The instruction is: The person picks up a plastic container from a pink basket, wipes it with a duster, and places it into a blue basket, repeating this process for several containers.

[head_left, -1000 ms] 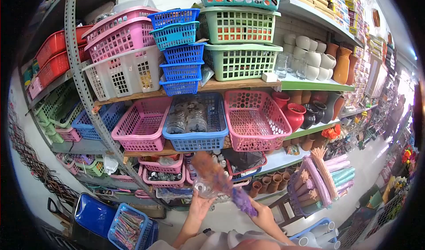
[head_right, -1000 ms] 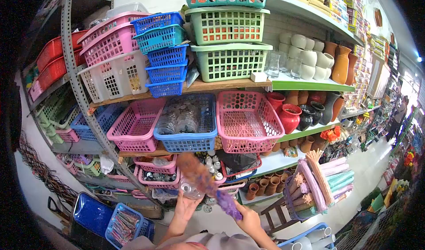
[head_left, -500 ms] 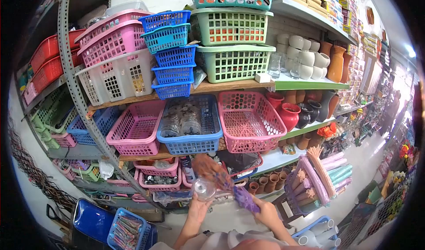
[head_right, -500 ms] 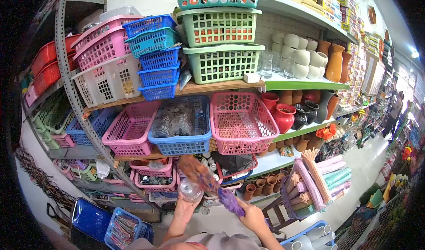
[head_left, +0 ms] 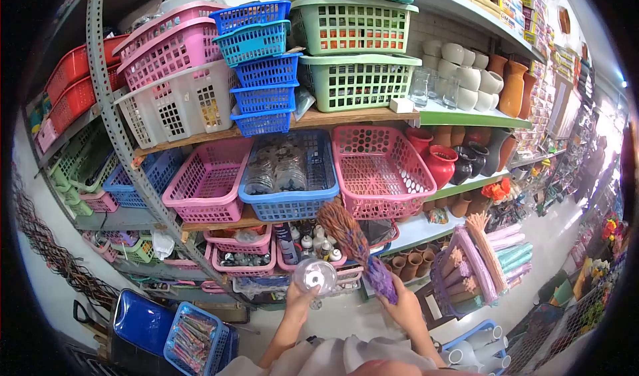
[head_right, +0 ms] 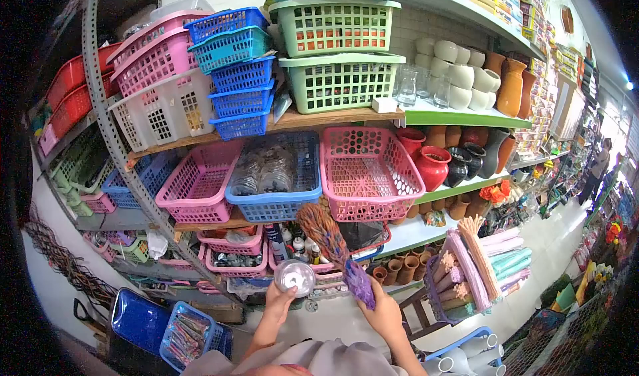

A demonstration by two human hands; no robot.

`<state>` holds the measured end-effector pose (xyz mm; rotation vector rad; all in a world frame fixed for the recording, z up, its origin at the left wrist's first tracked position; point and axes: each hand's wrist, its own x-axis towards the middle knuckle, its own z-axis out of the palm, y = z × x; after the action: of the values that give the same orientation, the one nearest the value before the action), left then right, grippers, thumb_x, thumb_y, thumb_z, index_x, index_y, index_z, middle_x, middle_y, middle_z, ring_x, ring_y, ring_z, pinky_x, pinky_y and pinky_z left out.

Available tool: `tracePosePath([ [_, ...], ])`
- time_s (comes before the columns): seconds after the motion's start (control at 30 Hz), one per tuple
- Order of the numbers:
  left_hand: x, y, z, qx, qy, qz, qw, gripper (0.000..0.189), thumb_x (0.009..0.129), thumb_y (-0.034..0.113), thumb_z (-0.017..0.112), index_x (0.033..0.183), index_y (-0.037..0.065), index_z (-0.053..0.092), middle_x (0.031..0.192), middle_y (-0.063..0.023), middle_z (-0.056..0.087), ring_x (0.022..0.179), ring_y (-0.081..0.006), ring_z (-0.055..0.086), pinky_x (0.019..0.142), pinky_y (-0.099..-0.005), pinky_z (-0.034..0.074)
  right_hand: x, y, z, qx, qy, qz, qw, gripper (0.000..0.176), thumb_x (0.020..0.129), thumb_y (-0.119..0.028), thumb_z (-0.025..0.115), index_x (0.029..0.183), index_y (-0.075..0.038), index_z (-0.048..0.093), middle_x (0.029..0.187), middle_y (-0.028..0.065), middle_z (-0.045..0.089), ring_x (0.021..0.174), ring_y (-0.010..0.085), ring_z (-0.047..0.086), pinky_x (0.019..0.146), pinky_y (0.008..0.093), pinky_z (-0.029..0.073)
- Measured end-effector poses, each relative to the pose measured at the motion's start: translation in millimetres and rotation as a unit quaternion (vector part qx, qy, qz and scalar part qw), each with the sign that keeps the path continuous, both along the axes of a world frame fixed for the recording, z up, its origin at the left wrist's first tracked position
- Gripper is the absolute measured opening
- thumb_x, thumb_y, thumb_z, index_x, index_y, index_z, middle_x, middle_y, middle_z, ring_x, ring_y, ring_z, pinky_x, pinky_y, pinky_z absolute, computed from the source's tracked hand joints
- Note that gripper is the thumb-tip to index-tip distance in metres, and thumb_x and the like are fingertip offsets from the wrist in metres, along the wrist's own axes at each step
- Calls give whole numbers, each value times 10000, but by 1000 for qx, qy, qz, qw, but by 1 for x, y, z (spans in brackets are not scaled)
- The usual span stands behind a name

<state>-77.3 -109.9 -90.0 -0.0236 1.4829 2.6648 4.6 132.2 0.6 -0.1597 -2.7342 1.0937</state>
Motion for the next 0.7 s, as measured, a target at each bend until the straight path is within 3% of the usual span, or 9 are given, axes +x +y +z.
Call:
tracePosePath([
  [0.1,1,3,16,-118,169,12,978,589,746,-41,707,1265,25,437,1194,-74,544,1138,-183,521,976,-342,430,7,3,6,-45,36,3,998,522,778,-233,666,1276,-142,537,875,223,650,816,405,633,708,444,495],
  [0.2,-10,4,-2,-237,199,53,949,679,688,49,788,1267,3,436,1214,-89,544,1130,-191,531,963,-333,439,13,18,18,25,-13,295,955,583,710,-195,667,1279,-256,559,930,172,642,810,367,628,720,436,512],
  [0.27,-12,0,-2,-607,190,111,764,729,639,112,822,1259,12,451,1197,-111,554,1078,-213,557,930,-346,451,16,17,19,72,-19,244,967,601,697,-190,674,1281,-262,556,912,163,639,796,362,628,711,436,512],
  [0.3,-7,-6,3,-543,325,89,769,744,638,179,813,1277,37,457,1194,-125,558,1051,-256,577,920,-371,453,17,17,18,120,-24,190,974,619,684,-186,681,1284,-267,554,894,155,636,781,356,629,702,436,512],
  [0.37,-2,5,10,-334,203,129,911,565,696,267,774,1160,32,552,1058,-115,637,970,-273,616,877,-395,471,18,21,9,121,9,124,985,623,685,-189,682,1288,-277,552,864,136,633,764,346,628,684,437,513],
  [0.43,-4,1,9,-382,234,128,885,536,706,262,767,1150,42,563,1059,-111,641,977,-273,616,879,-395,470,19,25,12,128,-11,138,982,624,683,-188,678,1286,-288,553,867,129,631,747,346,628,676,439,515],
  [0.47,-4,-5,5,-430,266,123,854,507,717,258,759,1141,51,575,1061,-107,644,984,-273,617,880,-396,470,19,30,7,92,50,203,974,633,677,-180,676,1287,-298,552,870,129,630,712,350,624,653,435,517],
  [0.5,-6,-12,3,-658,434,196,583,540,651,195,805,1122,50,585,1017,-116,650,963,-261,621,851,-374,481,21,29,6,90,45,205,974,633,677,-180,676,1287,-298,552,870,129,630,712,350,624,653,435,517],
  [0.7,3,2,21,-333,183,170,909,435,683,185,777,1082,76,639,1071,-98,651,975,-225,630,915,-360,456,25,31,1,109,33,115,987,628,662,-153,674,1269,-279,571,861,136,636,705,353,624,642,424,517],
])
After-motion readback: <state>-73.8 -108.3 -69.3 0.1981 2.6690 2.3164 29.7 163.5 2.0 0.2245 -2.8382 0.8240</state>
